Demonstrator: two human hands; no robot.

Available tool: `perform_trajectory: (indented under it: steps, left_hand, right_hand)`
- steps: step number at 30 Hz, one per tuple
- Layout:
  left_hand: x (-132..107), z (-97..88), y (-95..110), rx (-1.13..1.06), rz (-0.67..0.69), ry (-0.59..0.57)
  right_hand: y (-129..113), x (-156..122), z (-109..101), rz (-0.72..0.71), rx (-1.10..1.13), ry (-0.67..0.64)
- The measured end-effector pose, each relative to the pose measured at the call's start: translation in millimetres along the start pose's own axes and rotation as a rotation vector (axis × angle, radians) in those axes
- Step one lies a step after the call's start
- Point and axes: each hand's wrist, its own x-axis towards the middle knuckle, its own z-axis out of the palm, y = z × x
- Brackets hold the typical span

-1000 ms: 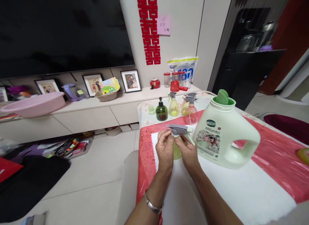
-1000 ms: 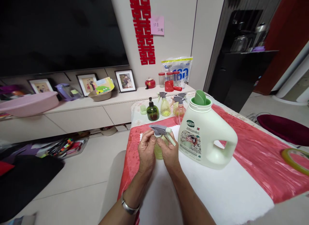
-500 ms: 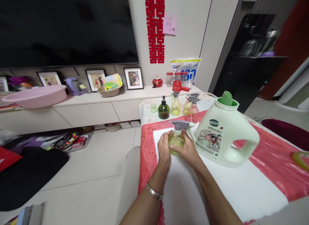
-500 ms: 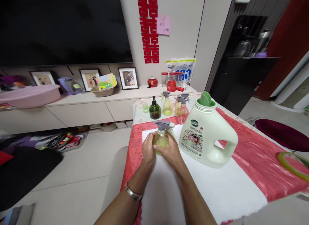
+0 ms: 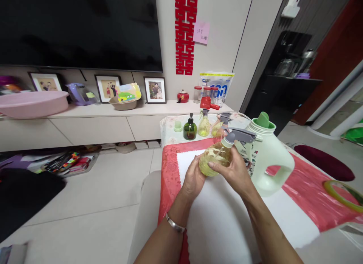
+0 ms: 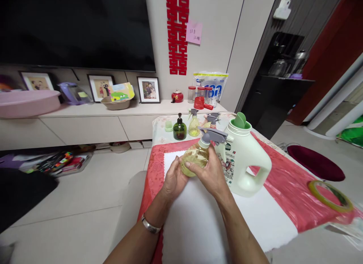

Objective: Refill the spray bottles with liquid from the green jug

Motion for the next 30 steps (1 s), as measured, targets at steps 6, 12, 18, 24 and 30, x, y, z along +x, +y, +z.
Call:
perform_trajectory:
  steps: [6, 12, 18, 24, 30]
  left_hand:
    - [-13.5, 5.7, 6.8, -0.049, -0.049, -0.225]
    - [-12.0, -2.5, 2.8, -0.106, -0.098, -0.204]
    - [-9.7, -8.5, -3.8, -0.159, -0.26, -0.312]
    - [-8.5, -14.2, -9.7, -0.142, -0.382, -0.428]
    - [-11.2, -14.7, -9.6, -0.083, -0.465, -0.487]
  right_hand:
    - [-13.1, 0.6, -2.5, -0.012, 0.058, 0.072]
    - [-13.4, -3.3, -12.0, 0.016, 0.13, -0.085]
    - [-21.3, -10.0, -23.6, 0.135, 0.25, -0.251]
    - [-38.1, -26.8, -15.7, 0.207, 0.373, -0.281]
    - [-41.3, -38.3, -15.9, 0.203, 0.374, -0.212]
